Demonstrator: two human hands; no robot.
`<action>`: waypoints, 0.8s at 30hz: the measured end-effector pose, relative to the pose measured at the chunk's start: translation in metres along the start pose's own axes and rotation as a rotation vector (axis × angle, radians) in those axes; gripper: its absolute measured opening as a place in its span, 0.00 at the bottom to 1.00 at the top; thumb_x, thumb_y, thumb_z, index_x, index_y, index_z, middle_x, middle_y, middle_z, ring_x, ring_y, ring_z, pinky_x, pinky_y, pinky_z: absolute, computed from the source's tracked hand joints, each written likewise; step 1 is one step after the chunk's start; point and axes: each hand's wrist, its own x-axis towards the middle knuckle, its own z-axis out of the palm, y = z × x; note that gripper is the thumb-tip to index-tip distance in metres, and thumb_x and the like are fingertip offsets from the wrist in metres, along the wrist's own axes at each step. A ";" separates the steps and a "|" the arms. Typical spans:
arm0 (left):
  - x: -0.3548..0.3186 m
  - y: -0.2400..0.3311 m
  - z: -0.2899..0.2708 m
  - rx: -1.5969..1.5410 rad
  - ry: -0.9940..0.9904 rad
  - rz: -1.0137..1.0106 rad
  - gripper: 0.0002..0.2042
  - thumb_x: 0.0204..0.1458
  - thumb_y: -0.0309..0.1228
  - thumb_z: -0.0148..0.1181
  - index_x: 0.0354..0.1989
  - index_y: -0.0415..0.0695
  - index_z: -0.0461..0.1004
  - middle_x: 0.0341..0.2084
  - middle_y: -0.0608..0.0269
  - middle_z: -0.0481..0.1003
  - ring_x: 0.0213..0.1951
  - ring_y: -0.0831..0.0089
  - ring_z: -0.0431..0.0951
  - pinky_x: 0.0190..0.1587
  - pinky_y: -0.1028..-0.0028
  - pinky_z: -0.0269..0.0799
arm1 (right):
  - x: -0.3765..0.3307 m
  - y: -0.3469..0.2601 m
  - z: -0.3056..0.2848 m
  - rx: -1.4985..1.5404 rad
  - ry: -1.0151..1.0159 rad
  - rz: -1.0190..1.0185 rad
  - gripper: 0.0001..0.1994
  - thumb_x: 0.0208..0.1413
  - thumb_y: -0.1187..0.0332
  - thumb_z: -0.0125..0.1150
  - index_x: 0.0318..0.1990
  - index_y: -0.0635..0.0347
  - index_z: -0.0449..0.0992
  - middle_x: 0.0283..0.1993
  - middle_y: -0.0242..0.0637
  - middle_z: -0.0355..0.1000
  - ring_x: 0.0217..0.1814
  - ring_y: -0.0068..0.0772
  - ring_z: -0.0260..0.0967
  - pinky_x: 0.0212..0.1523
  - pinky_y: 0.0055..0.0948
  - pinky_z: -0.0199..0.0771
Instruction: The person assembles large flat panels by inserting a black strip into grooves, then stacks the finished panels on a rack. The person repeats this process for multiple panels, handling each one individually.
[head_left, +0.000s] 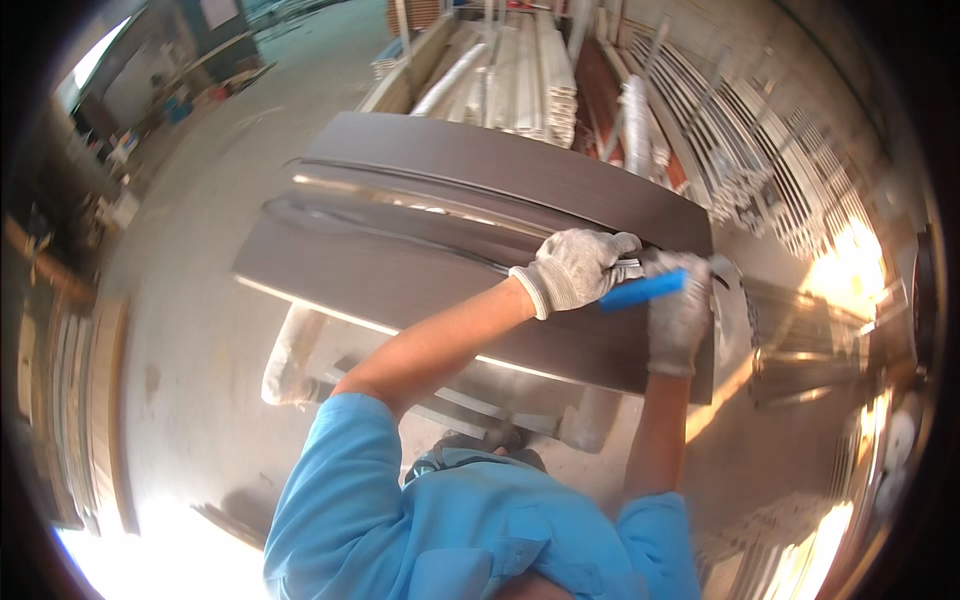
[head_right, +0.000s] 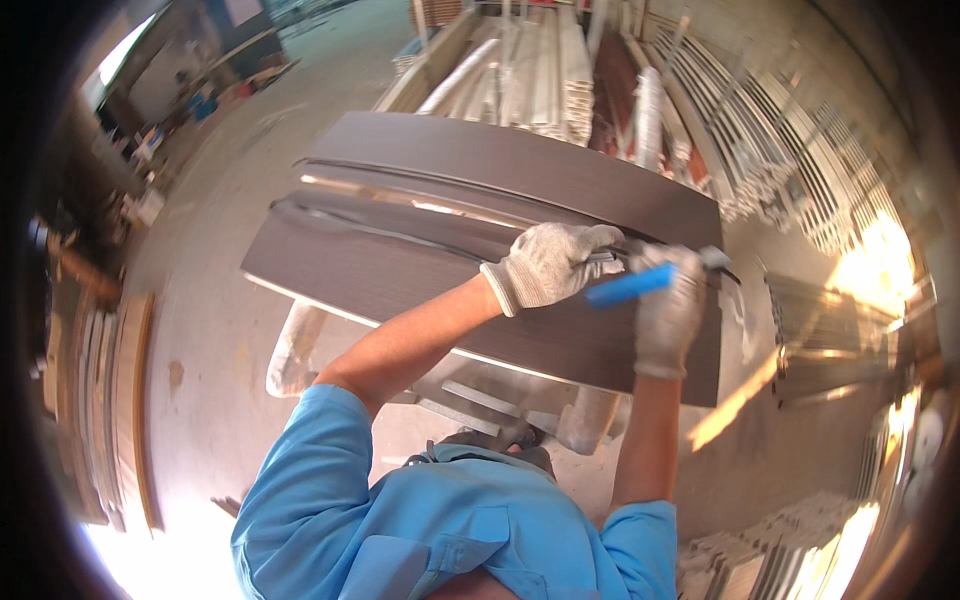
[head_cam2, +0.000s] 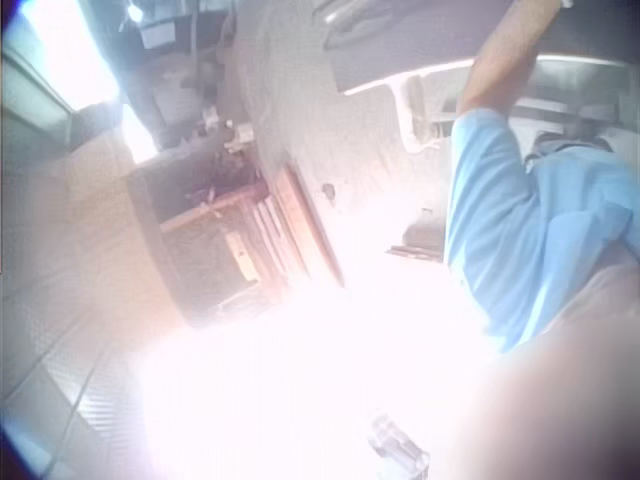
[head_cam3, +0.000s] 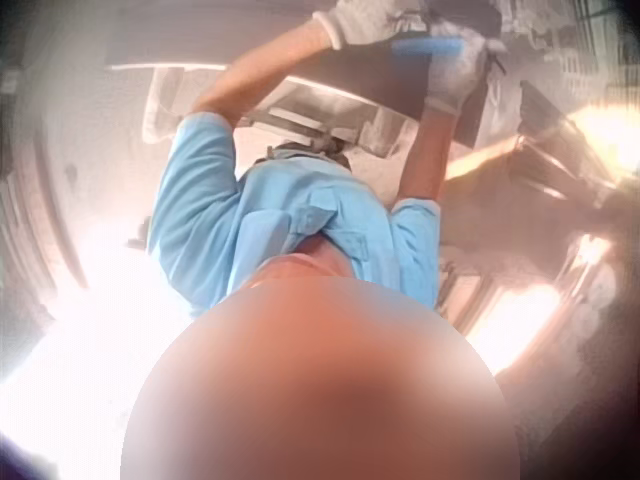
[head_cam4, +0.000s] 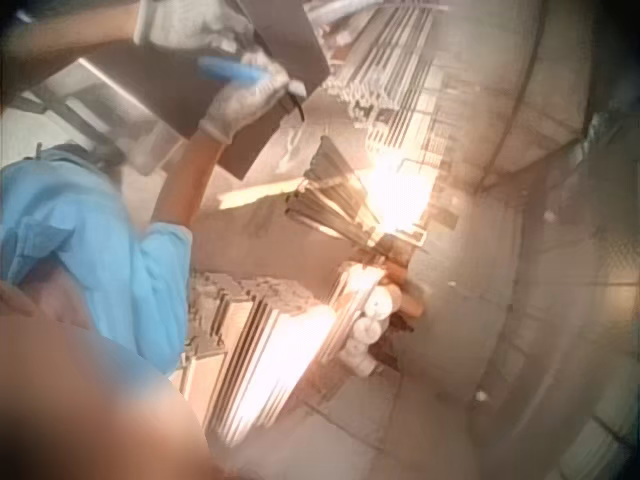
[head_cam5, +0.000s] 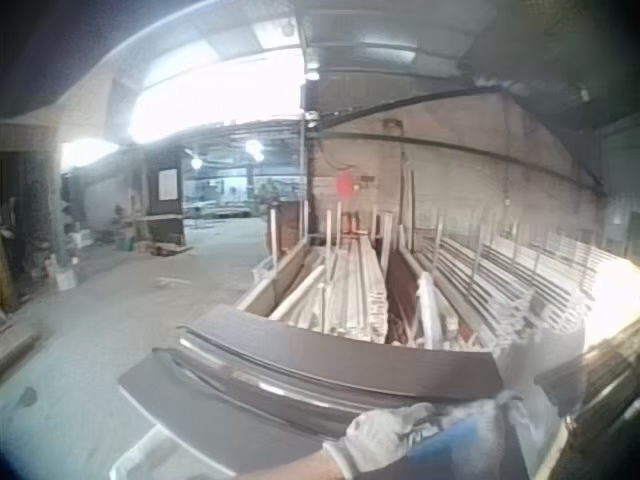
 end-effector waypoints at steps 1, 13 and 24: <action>-0.006 -0.007 -0.013 0.036 0.046 -0.035 0.13 0.56 0.40 0.63 0.43 0.44 0.78 0.30 0.50 0.80 0.34 0.50 0.81 0.36 0.60 0.77 | 0.000 -0.002 -0.002 0.228 -0.219 -0.037 0.15 0.70 0.55 0.48 0.38 0.58 0.67 0.34 0.32 0.65 0.36 0.27 0.63 0.40 0.31 0.68; -0.090 -0.084 -0.083 -0.278 0.280 -0.253 0.13 0.65 0.34 0.55 0.46 0.36 0.78 0.29 0.65 0.78 0.27 0.81 0.72 0.32 0.79 0.69 | -0.055 0.050 -0.001 -0.622 0.154 0.029 0.15 0.65 0.60 0.56 0.53 0.57 0.67 0.37 0.32 0.69 0.29 0.19 0.70 0.31 0.22 0.73; -0.111 -0.096 -0.093 -0.144 0.280 -0.373 0.15 0.63 0.41 0.58 0.40 0.40 0.82 0.17 0.66 0.71 0.21 0.78 0.69 0.27 0.75 0.65 | -0.088 0.008 -0.011 -0.404 0.039 0.259 0.19 0.69 0.53 0.49 0.58 0.56 0.69 0.29 0.31 0.71 0.23 0.18 0.67 0.23 0.20 0.69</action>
